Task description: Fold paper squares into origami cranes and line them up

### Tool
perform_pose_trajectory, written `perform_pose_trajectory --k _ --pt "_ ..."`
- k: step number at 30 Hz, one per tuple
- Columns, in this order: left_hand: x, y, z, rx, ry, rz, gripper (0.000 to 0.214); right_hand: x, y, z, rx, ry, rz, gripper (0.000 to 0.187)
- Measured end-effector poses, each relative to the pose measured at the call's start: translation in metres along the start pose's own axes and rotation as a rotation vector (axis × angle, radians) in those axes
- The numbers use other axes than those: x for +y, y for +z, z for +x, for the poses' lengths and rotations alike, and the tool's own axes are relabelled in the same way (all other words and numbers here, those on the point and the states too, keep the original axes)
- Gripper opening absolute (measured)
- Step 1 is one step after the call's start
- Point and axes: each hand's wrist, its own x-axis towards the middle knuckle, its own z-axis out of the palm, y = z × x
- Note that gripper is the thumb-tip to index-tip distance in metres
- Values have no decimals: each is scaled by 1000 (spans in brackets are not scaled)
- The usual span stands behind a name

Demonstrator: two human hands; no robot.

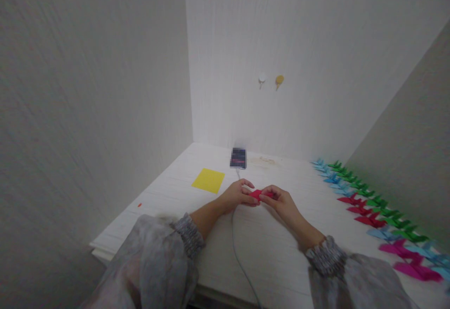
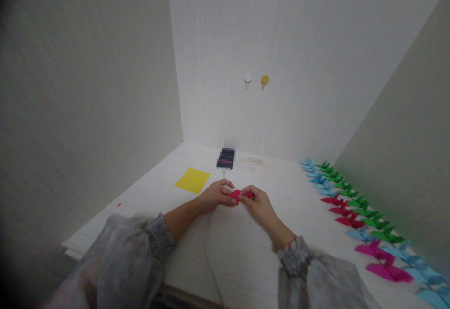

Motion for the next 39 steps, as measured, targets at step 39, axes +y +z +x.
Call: perform_pose_trajectory --k 39 --pt "4 4 -1 53 -24 33 49 -10 3 -2 29 131 302 37"
